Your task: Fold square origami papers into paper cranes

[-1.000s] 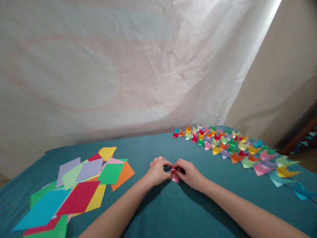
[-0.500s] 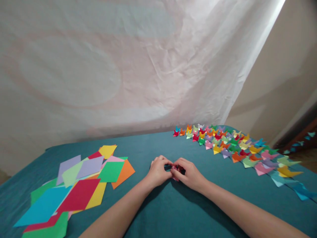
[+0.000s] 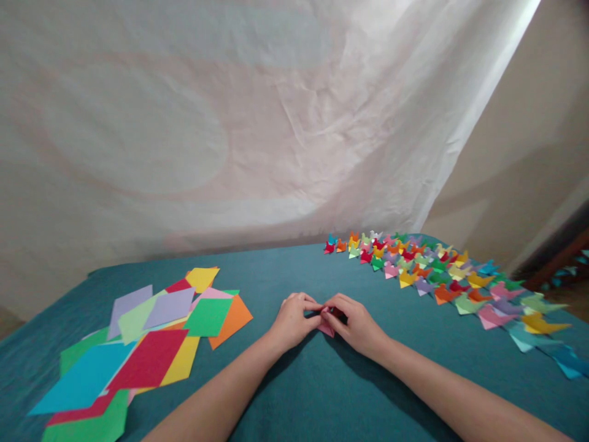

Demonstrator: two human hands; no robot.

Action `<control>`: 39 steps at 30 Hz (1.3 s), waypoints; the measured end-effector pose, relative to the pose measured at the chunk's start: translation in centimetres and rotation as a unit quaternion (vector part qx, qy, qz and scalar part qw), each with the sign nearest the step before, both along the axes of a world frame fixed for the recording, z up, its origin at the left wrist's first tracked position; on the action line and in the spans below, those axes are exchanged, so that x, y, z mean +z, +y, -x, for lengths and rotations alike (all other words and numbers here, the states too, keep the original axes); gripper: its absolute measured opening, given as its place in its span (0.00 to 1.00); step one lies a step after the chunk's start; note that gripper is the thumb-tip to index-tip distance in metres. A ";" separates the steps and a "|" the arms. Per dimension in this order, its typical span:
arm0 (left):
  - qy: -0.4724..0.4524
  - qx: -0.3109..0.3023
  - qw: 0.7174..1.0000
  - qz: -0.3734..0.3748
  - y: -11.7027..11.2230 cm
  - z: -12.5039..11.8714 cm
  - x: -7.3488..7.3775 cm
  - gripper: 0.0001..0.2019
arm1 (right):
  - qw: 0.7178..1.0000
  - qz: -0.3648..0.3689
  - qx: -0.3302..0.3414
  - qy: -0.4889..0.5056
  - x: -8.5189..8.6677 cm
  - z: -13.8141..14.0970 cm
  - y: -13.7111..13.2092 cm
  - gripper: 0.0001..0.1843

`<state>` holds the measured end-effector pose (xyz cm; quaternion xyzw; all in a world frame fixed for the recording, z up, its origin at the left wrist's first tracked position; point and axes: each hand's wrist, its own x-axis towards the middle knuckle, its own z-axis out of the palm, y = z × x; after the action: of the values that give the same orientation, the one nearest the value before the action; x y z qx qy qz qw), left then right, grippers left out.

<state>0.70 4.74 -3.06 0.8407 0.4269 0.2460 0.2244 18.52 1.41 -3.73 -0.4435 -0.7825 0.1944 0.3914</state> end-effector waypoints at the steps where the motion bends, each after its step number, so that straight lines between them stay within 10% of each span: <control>1: -0.001 -0.002 1.000 -0.001 0.0 0.0 -0.1 0.10 | 1.000 0.000 0.002 -0.001 0.0 0.0 0.0 0.05; 39: 0.122 -0.038 0.977 -0.172 -1.0 0.0 0.7 0.09 | 0.989 -0.085 0.009 -0.117 0.1 -0.2 -0.5 0.06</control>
<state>0.67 3.73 -2.32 0.9061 0.3700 0.2024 0.0317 18.72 0.94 -3.62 -0.4211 -0.8407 0.0772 0.3317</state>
